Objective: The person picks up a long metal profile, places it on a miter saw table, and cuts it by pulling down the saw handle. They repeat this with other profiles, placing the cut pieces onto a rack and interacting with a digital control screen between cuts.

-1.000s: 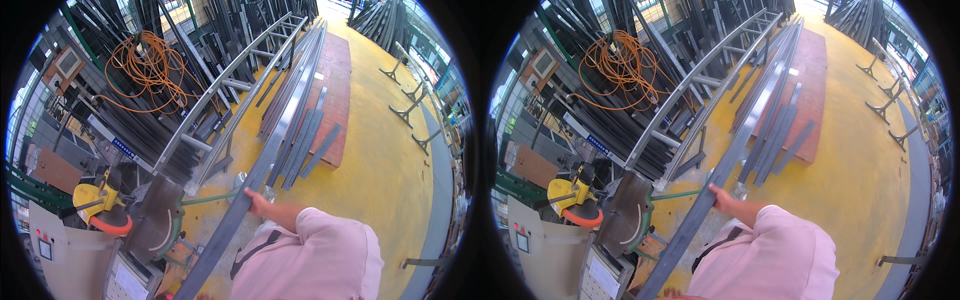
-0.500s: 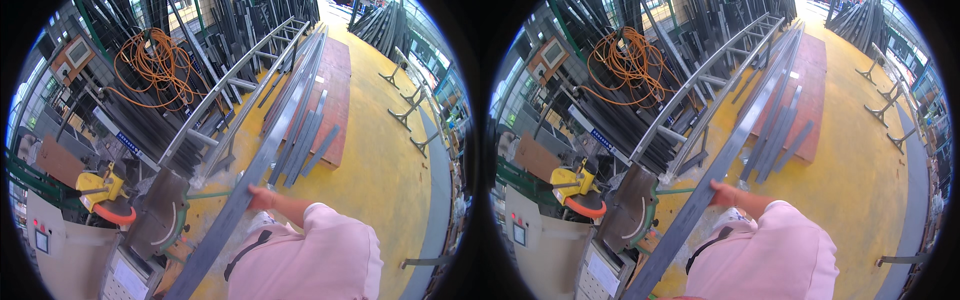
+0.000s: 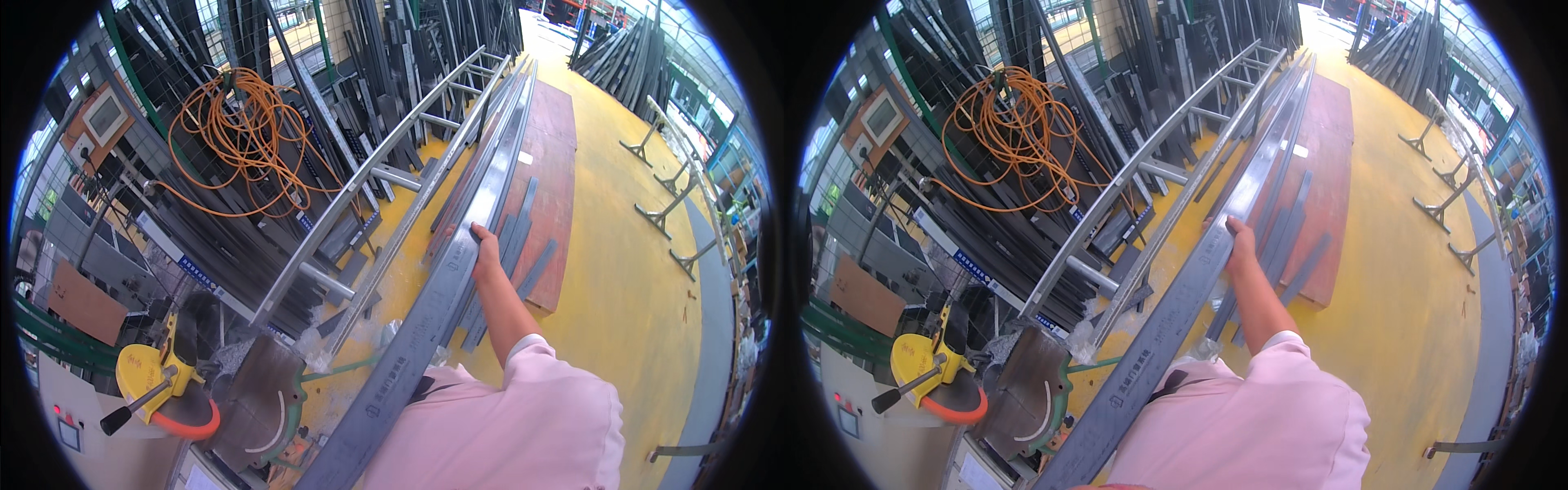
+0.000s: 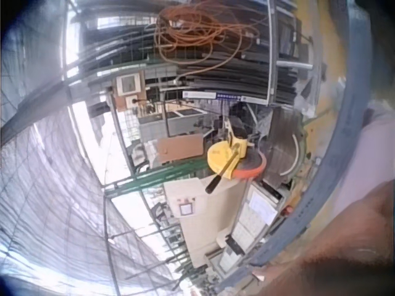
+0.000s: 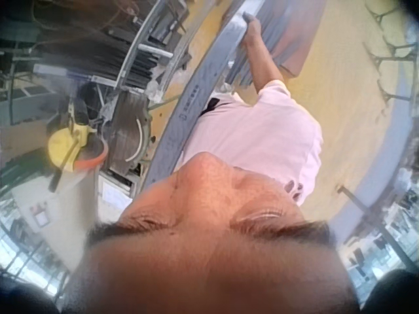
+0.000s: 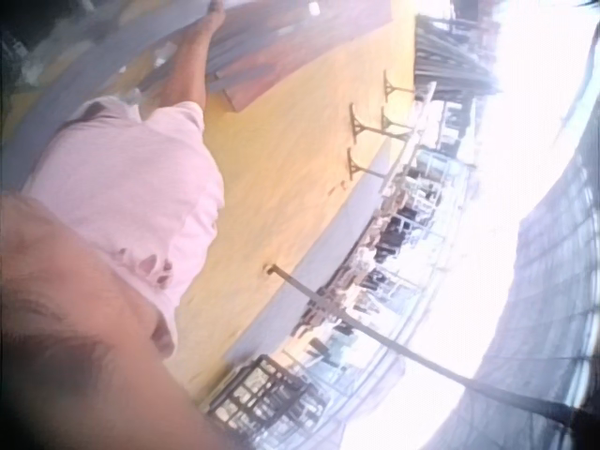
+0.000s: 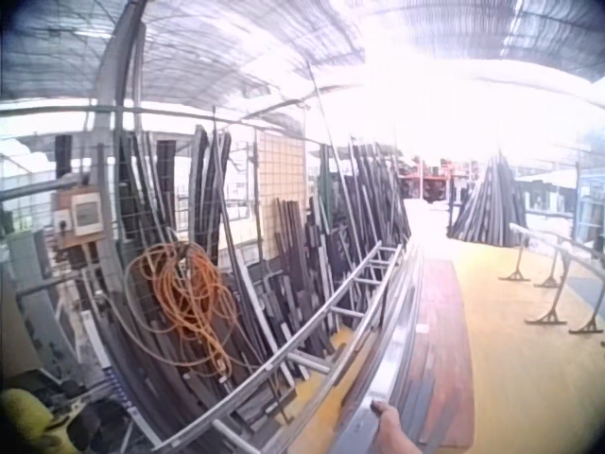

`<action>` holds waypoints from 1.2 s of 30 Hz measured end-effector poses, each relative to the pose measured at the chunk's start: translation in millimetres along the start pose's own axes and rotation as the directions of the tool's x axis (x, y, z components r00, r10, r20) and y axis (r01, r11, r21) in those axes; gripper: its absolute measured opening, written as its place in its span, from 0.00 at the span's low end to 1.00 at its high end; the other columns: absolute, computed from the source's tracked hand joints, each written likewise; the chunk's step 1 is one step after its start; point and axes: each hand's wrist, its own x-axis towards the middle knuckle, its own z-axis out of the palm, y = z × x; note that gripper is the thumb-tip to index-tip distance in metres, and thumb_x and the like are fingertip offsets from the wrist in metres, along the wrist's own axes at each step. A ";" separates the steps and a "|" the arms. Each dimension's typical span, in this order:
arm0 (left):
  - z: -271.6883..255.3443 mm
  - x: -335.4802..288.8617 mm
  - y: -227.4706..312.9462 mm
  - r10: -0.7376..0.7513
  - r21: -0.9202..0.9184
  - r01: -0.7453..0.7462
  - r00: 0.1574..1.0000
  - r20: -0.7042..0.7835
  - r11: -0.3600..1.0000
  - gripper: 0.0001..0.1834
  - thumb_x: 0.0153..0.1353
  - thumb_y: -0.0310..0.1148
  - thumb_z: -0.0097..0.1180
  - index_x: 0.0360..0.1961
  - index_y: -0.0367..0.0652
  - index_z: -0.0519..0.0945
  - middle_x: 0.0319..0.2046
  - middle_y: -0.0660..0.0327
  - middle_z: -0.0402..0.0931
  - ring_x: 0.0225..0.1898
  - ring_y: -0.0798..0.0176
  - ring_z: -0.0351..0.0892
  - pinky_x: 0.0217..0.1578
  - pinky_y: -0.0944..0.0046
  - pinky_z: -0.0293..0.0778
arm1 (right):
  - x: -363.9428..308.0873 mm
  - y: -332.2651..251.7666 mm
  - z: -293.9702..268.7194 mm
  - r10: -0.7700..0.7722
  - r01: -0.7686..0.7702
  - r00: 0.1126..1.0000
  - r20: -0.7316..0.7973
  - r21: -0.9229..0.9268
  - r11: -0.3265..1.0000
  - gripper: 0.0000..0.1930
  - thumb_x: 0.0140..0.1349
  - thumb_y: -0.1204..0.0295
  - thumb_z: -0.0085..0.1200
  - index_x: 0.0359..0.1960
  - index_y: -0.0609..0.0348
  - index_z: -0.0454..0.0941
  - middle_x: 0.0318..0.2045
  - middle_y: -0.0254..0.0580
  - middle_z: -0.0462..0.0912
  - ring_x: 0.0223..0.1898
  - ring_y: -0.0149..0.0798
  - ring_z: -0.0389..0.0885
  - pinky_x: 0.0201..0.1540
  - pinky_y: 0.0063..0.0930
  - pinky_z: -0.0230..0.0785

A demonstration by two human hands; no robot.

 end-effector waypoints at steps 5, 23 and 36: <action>39.5 57.8 -16.5 -0.026 -0.013 0.026 0.999 0.028 1.000 0.29 0.60 0.47 0.58 0.59 0.44 0.69 0.51 0.52 0.74 0.52 0.56 0.72 0.56 0.50 0.68 | -18.4 -27.1 71.7 -0.025 0.024 1.000 -0.010 -0.076 0.997 0.23 0.65 0.63 0.41 0.47 0.76 0.71 0.38 0.57 0.80 0.40 0.51 0.81 0.46 0.42 0.74; 55.0 152.8 11.4 -0.028 0.007 0.028 0.999 0.031 1.000 0.27 0.61 0.48 0.56 0.56 0.43 0.70 0.52 0.53 0.74 0.53 0.55 0.72 0.56 0.49 0.67 | -11.9 11.1 125.0 -0.018 0.024 0.999 0.050 -0.135 0.991 0.21 0.67 0.63 0.40 0.48 0.72 0.73 0.41 0.55 0.81 0.44 0.49 0.81 0.49 0.42 0.74; 28.1 178.3 30.0 -0.047 -0.010 0.048 0.997 0.057 0.999 0.26 0.62 0.48 0.54 0.54 0.43 0.71 0.52 0.54 0.74 0.53 0.54 0.72 0.57 0.48 0.67 | 11.8 95.6 109.1 0.141 -0.140 0.990 0.008 -0.084 0.987 0.21 0.67 0.63 0.40 0.48 0.72 0.72 0.40 0.56 0.81 0.43 0.53 0.81 0.50 0.46 0.73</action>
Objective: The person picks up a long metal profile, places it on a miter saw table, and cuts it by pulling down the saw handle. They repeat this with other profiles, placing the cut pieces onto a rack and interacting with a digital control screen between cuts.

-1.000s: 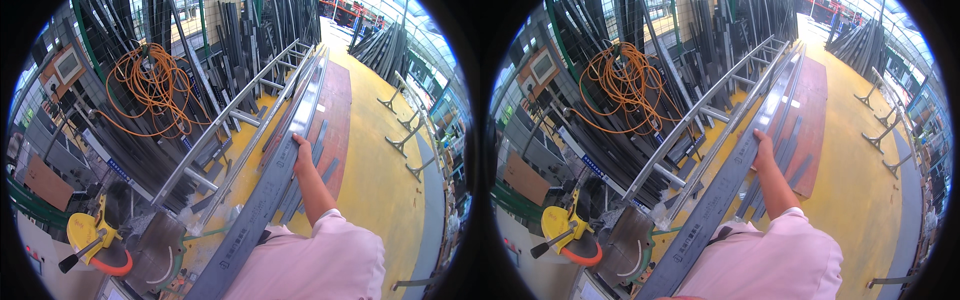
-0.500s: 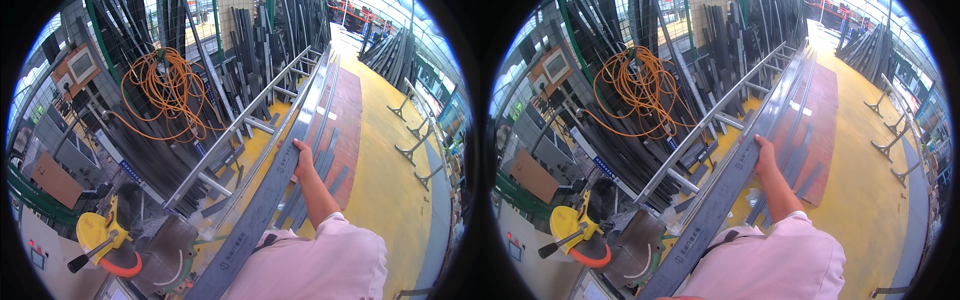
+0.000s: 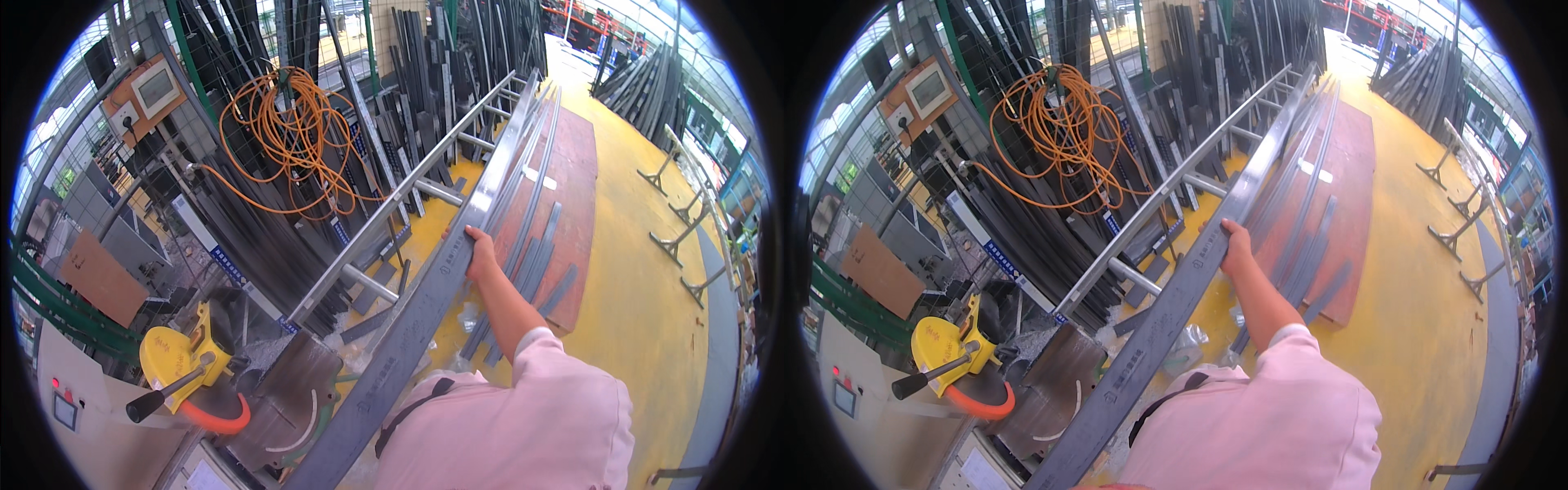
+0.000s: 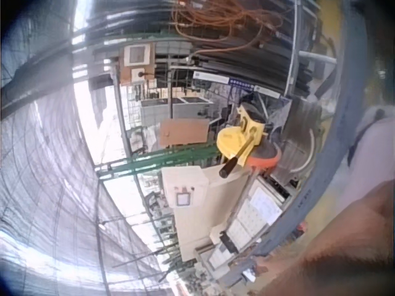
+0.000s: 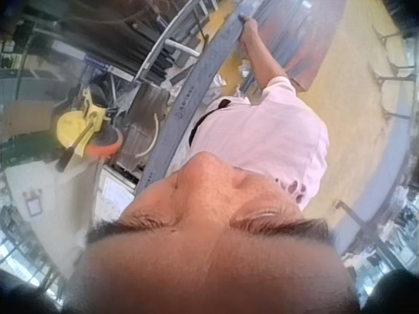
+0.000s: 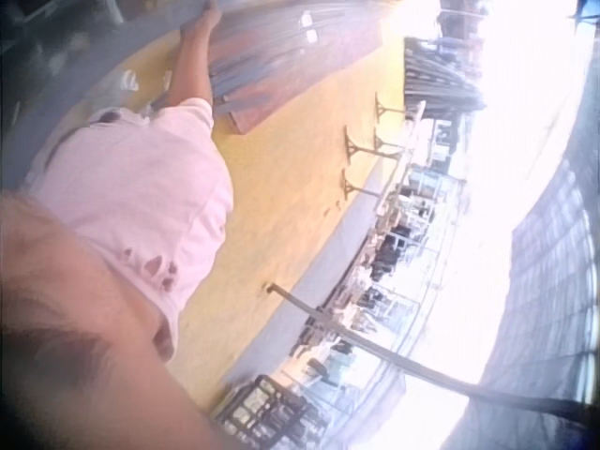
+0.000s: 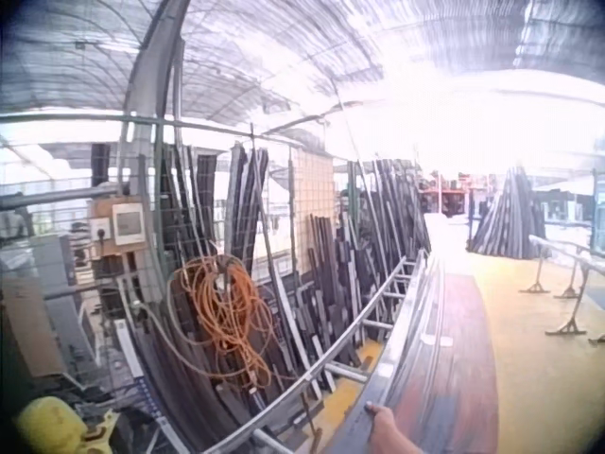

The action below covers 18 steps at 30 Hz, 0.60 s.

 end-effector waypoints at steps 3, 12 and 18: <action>-15.1 -6.1 5.4 0.006 -0.010 -0.006 1.000 -0.006 1.000 0.25 0.62 0.48 0.54 0.54 0.43 0.72 0.52 0.54 0.74 0.54 0.54 0.72 0.57 0.48 0.67 | 21.6 11.7 -12.2 -0.022 0.023 1.000 -0.021 0.050 0.998 0.20 0.67 0.62 0.41 0.47 0.71 0.72 0.39 0.55 0.81 0.41 0.53 0.81 0.48 0.46 0.74; -135.1 -87.6 13.5 -0.001 -0.025 -0.003 0.990 -0.138 1.000 0.25 0.63 0.49 0.52 0.53 0.42 0.72 0.52 0.55 0.74 0.54 0.53 0.72 0.57 0.47 0.66 | 62.0 55.5 -25.1 -0.256 -0.059 0.924 -0.283 -0.768 0.638 0.28 0.64 0.58 0.51 0.56 0.70 0.65 0.44 0.53 0.80 0.41 0.51 0.80 0.48 0.44 0.73; -244.2 -232.4 -28.6 -0.114 -0.151 0.107 0.993 -0.039 0.983 0.24 0.63 0.49 0.52 0.52 0.42 0.73 0.52 0.55 0.74 0.54 0.53 0.72 0.57 0.47 0.66 | -5.7 111.0 13.8 0.064 0.599 0.731 0.680 -0.594 -0.536 0.40 0.56 0.57 0.59 0.67 0.61 0.55 0.58 0.53 0.72 0.58 0.57 0.70 0.63 0.44 0.55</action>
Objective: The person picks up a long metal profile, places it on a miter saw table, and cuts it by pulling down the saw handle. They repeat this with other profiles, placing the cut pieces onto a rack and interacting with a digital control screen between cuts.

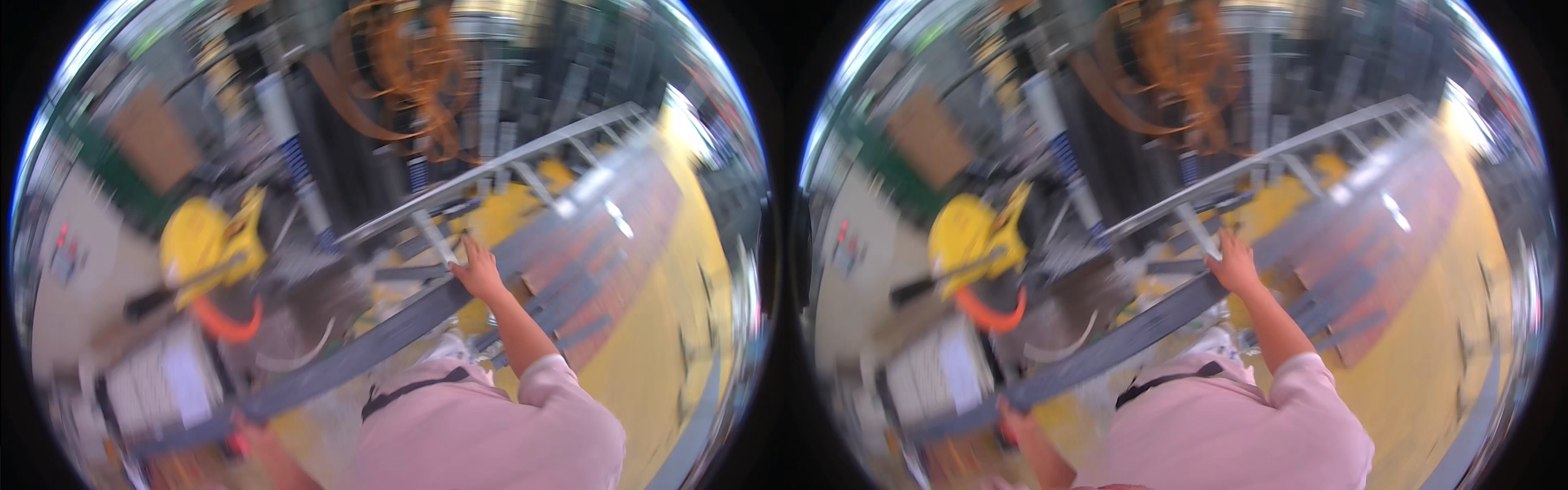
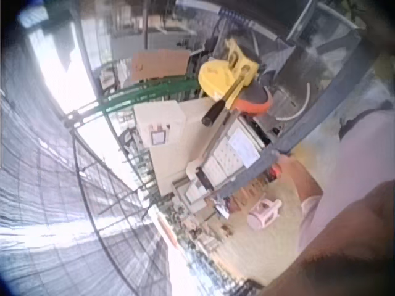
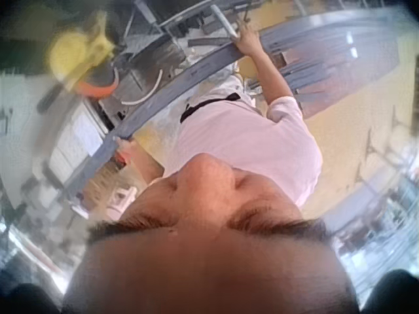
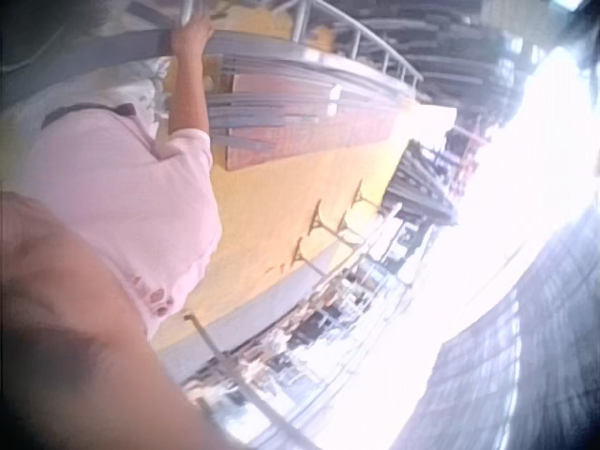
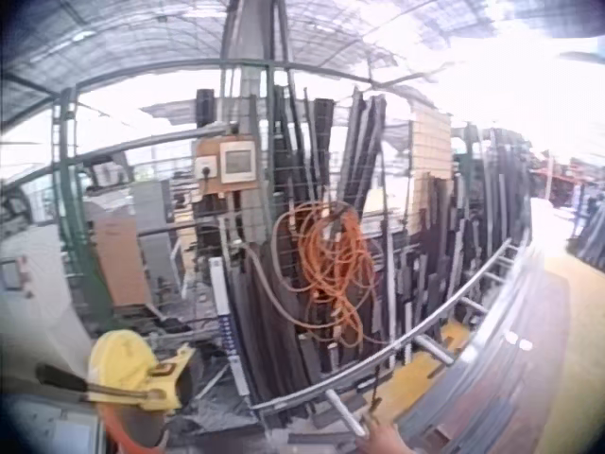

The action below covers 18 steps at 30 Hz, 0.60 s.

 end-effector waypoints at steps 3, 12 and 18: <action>132.3 -52.5 -89.1 -0.023 -0.081 0.016 0.995 -0.096 0.997 0.21 0.61 0.40 0.57 0.54 0.44 0.72 0.49 0.59 0.75 0.51 0.57 0.74 0.56 0.53 0.68 | -23.8 -85.3 29.2 -0.637 0.560 0.591 0.495 0.316 0.766 0.42 0.52 0.55 0.62 0.67 0.56 0.58 0.59 0.49 0.71 0.56 0.53 0.73 0.60 0.45 0.60; 257.8 -139.0 -295.9 -0.478 -0.081 0.472 0.874 -0.089 0.878 0.21 0.61 0.39 0.60 0.53 0.45 0.72 0.49 0.62 0.76 0.50 0.59 0.75 0.53 0.55 0.71 | -38.0 -22.2 42.2 -0.652 0.686 0.382 0.655 0.272 0.675 0.45 0.38 0.60 0.69 0.62 0.60 0.62 0.50 0.53 0.75 0.53 0.53 0.74 0.56 0.45 0.68; 207.7 -113.0 -269.5 -0.041 -0.085 0.007 0.914 -0.404 0.996 0.16 0.62 0.32 0.57 0.49 0.42 0.71 0.36 0.63 0.77 0.33 0.68 0.77 0.29 0.69 0.74 | 27.3 148.1 -36.5 -0.458 0.595 0.416 0.786 0.146 0.790 0.45 0.35 0.62 0.71 0.56 0.66 0.63 0.52 0.57 0.71 0.57 0.57 0.68 0.60 0.45 0.63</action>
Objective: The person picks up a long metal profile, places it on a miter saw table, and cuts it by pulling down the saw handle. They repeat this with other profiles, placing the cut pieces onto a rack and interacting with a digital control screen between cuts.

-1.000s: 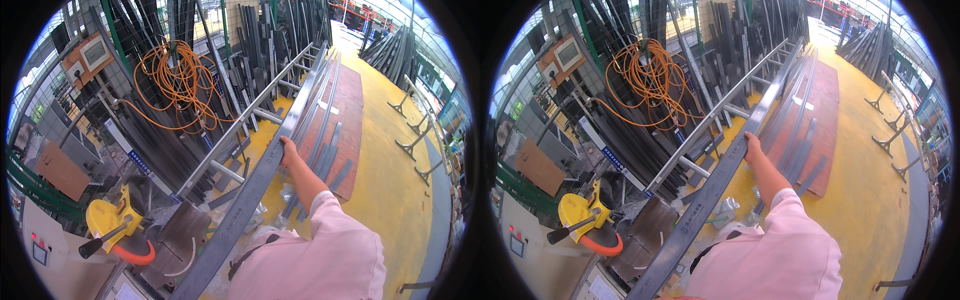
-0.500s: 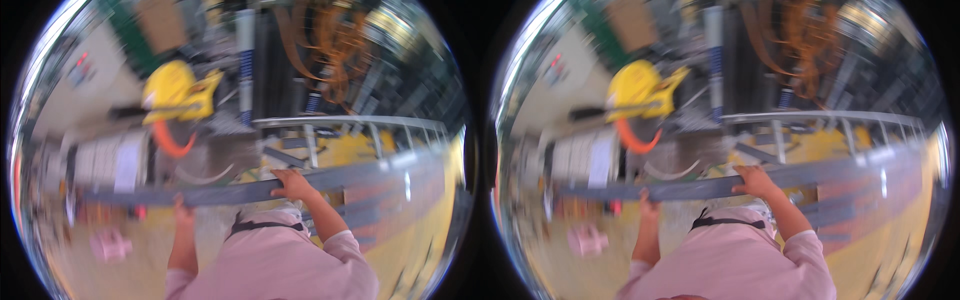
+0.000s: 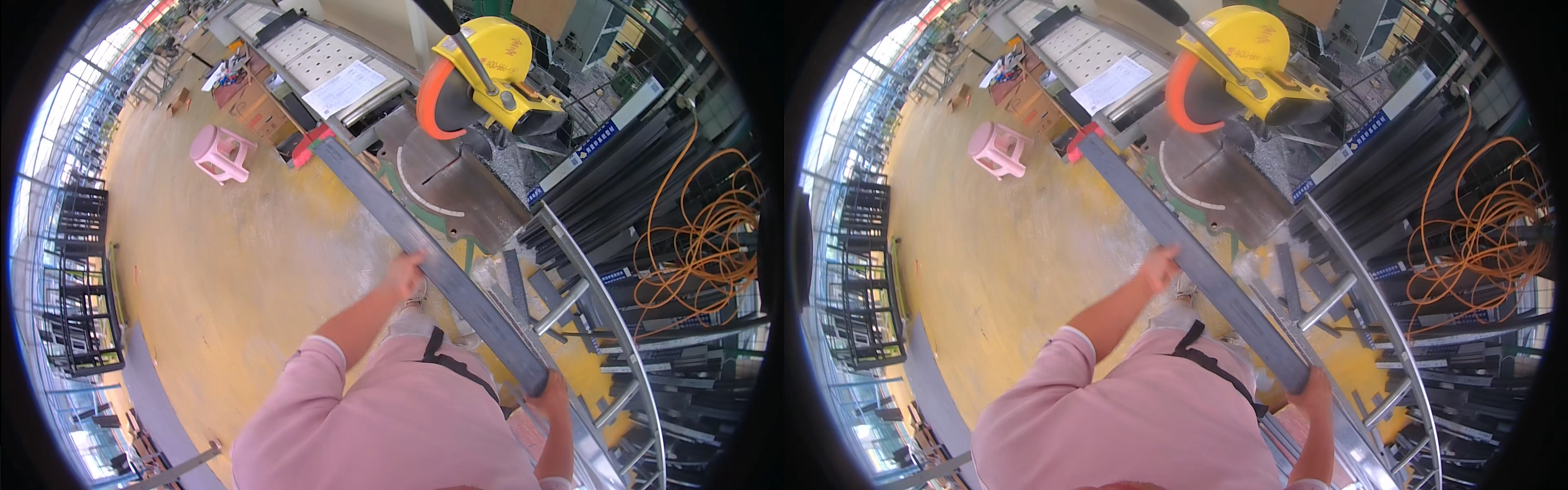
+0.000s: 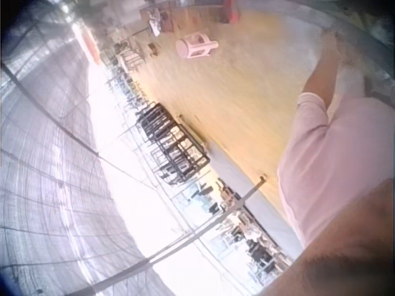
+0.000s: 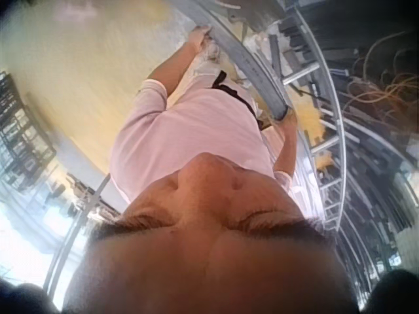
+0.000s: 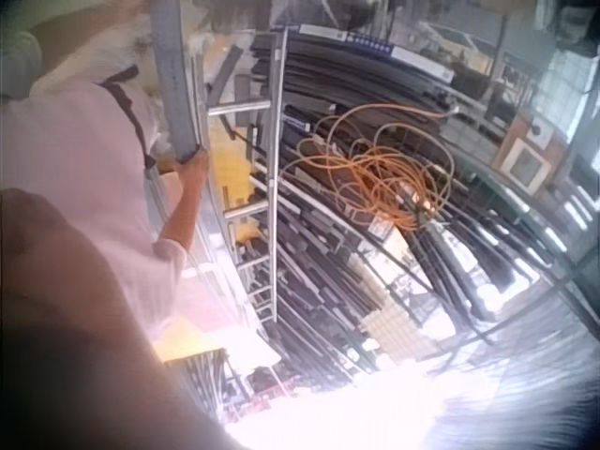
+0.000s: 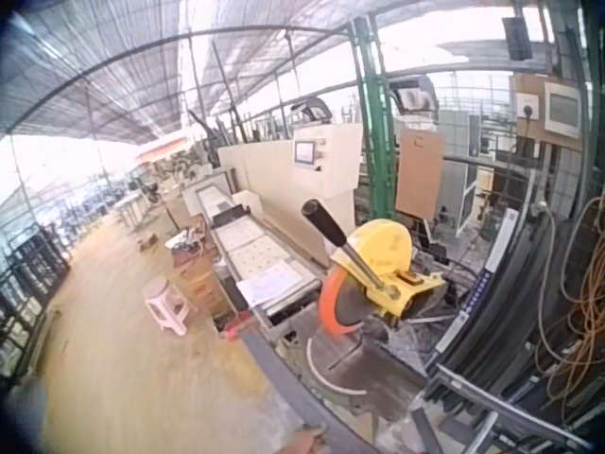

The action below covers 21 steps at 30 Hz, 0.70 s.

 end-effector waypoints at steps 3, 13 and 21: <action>-23.8 34.9 61.9 0.261 -0.067 -0.276 0.949 -0.176 0.959 0.13 0.61 0.29 0.55 0.47 0.44 0.72 0.33 0.65 0.76 0.25 0.72 0.71 0.19 0.73 0.65 | -43.4 75.3 1.8 0.112 -0.108 0.992 0.057 -0.073 0.991 0.48 0.31 0.63 0.74 0.57 0.66 0.60 0.54 0.57 0.70 0.59 0.57 0.66 0.61 0.44 0.61; -8.9 32.7 143.0 0.496 -0.111 -0.512 0.856 -0.148 0.852 0.41 0.58 0.19 0.55 0.68 0.56 0.49 0.49 0.56 0.73 0.44 0.58 0.77 0.41 0.54 0.77 | -79.6 123.1 -29.7 0.260 -0.239 0.961 0.096 -0.191 0.952 0.56 0.28 0.65 0.76 0.63 0.63 0.56 0.56 0.58 0.71 0.58 0.57 0.69 0.60 0.41 0.65; -11.8 70.3 162.3 0.469 -0.066 -0.482 0.871 -0.149 0.874 0.33 0.63 0.26 0.54 0.65 0.52 0.52 0.43 0.54 0.75 0.35 0.60 0.79 0.29 0.57 0.79 | -37.0 96.6 -42.0 0.322 -0.291 0.931 0.173 -0.184 0.939 0.57 0.29 0.66 0.76 0.65 0.61 0.55 0.58 0.58 0.69 0.61 0.56 0.67 0.62 0.41 0.63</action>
